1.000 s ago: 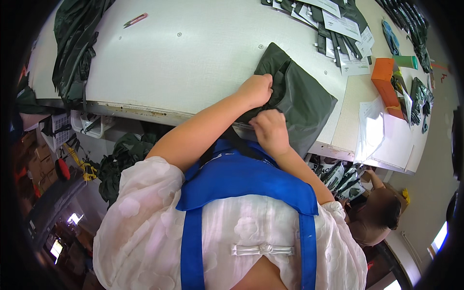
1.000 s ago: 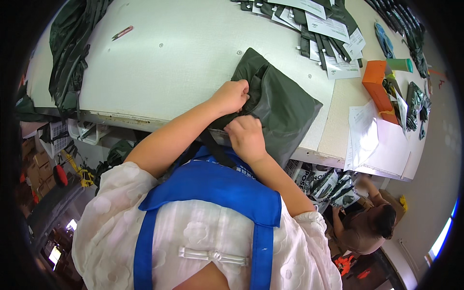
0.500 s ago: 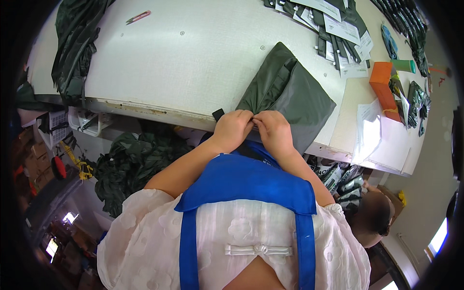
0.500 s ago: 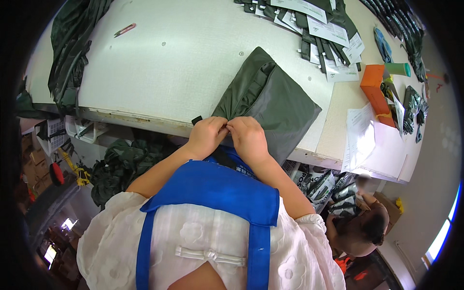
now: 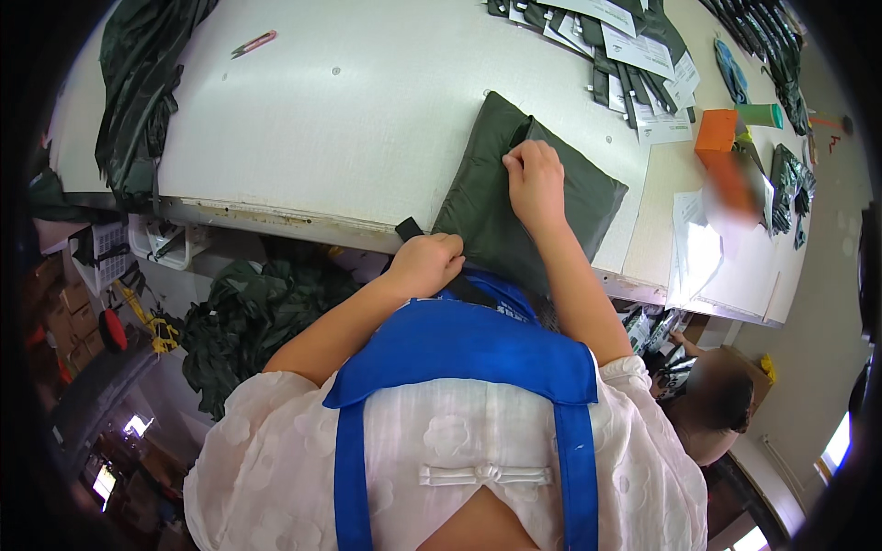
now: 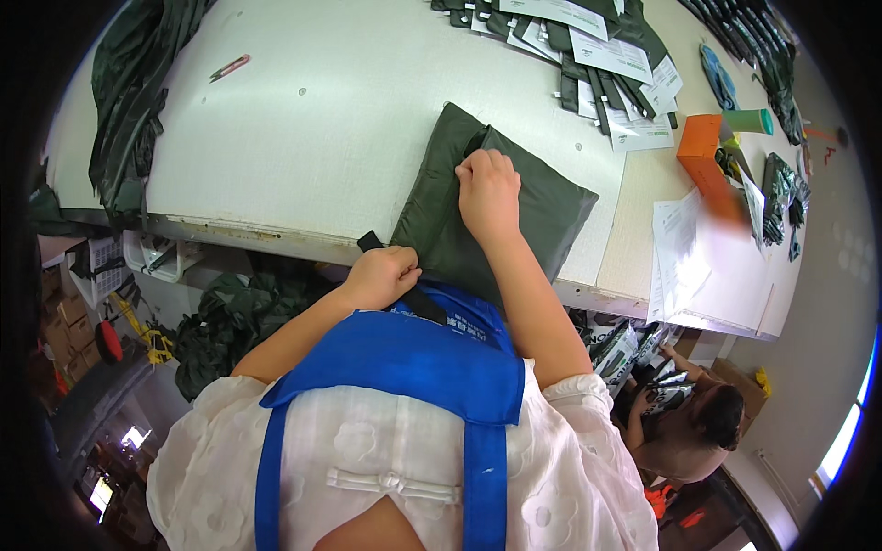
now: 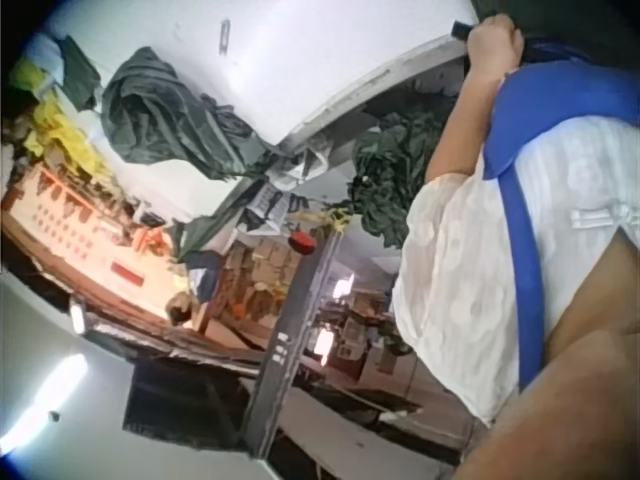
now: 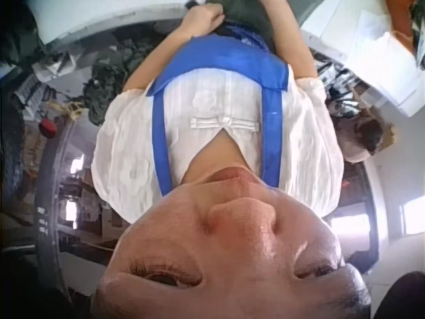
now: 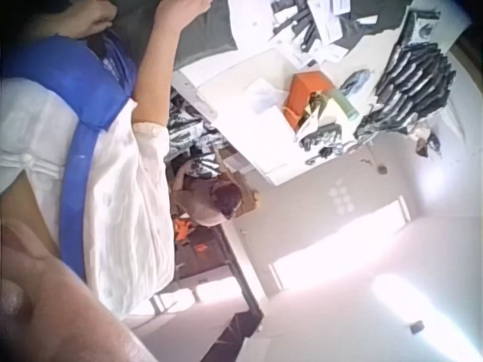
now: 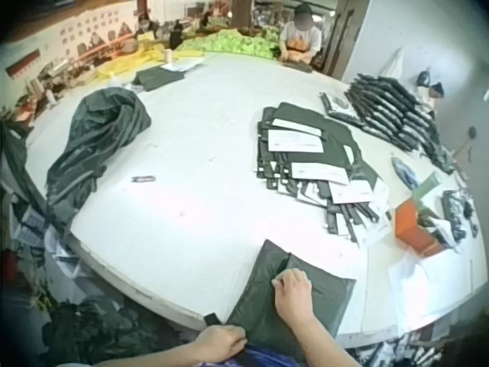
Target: The person folds a large green tarp on a white table, smoothing and aligning edges, then rolls it tightly and secures it with a strap. The folded tarp is placed into a plastic bag labeled Poseidon.
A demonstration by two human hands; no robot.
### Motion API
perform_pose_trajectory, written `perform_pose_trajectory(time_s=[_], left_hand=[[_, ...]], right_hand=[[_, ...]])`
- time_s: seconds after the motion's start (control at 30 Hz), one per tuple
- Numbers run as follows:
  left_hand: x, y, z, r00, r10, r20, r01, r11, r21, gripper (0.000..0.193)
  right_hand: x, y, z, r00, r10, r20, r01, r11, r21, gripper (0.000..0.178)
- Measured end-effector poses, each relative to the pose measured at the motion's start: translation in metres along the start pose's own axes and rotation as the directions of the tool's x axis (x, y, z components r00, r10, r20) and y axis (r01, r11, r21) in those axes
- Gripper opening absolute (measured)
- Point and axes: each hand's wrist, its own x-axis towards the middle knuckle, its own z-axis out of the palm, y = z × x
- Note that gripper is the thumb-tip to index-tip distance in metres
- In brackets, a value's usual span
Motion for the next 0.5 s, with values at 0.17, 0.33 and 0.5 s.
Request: perform_pose_trajectory(time_s=[0.17,0.33,0.5], left_hand=[[-0.011,-0.002,0.007,0.995,-0.069,0.074,0.069,0.998,0.000,0.015],[-0.003,0.008,-0.013,0.959,-0.259,0.112,0.265,0.964,-0.038,0.021],[0.048,-0.025,0.004,0.915,-0.401,-0.036,0.370,0.873,-0.318,0.063]], right_hand=[[0.037,0.026,0.003,0.991,0.087,-0.100,-0.088,0.996,-0.008,0.011],[0.027,0.032,-0.014,0.990,0.090,-0.108,-0.089,0.996,0.012,0.017],[-0.059,0.003,-0.034,0.967,0.253,0.041,-0.255,0.965,0.053,0.042]])
